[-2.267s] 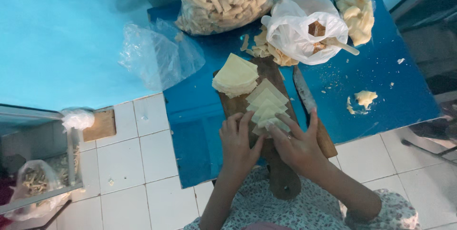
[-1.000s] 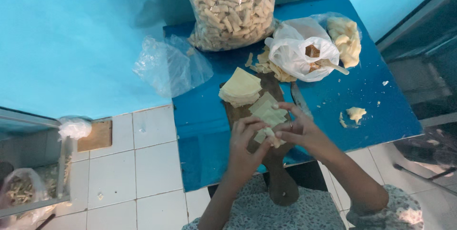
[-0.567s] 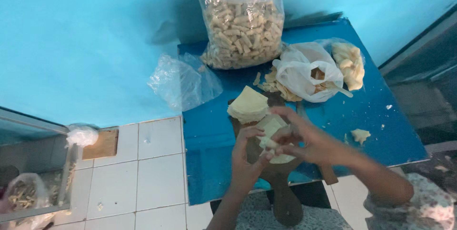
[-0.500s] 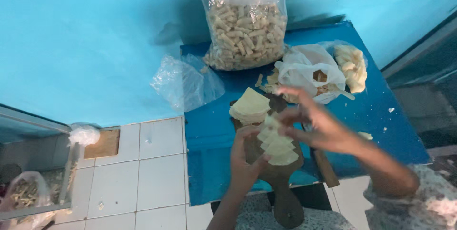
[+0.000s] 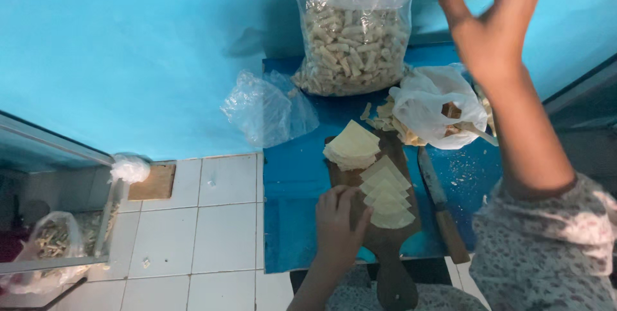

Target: The person places round flat pancake-like cakes on a wooden cutting board, cuts them into wedges with a knife, and stacks the slices. They then spread a brown filling onto slices with a spoon and fold the slices over the filling by hand.

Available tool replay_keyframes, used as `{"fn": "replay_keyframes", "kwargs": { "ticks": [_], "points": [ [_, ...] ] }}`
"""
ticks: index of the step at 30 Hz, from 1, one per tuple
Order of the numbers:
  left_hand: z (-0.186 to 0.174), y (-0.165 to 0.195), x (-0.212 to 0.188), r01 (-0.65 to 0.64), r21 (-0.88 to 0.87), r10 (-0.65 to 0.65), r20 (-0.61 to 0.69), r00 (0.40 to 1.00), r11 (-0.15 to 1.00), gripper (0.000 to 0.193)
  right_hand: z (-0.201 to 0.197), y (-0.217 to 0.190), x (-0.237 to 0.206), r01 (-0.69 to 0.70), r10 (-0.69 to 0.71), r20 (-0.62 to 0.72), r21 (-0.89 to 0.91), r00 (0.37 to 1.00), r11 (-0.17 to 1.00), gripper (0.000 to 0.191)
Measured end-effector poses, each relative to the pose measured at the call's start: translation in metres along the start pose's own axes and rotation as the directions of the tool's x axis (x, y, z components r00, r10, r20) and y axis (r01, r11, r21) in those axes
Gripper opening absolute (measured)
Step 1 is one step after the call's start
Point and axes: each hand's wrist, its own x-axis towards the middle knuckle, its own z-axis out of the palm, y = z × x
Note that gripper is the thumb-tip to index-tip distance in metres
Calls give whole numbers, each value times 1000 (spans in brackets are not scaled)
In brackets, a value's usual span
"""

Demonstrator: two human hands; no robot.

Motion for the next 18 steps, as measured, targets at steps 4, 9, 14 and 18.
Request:
{"fn": "replay_keyframes", "kwargs": {
  "ticks": [4,9,14,18],
  "points": [
    [10,2,-10,-26,251,-4,120,993,968,54,-37,-47,-73,-325,338,161,-104,927,940,34],
    [13,6,-19,-18,259,-25,162,987,966,50,-57,-48,-142,-482,605,300,-394,737,783,33],
    [10,8,-19,-4,305,-54,184,981,952,42,-55,-33,-194,-329,592,372,-567,715,755,38],
    [12,10,-17,14,292,-60,151,987,956,26,-37,-29,-205,-355,619,378,-569,688,742,30]
  ]
}}
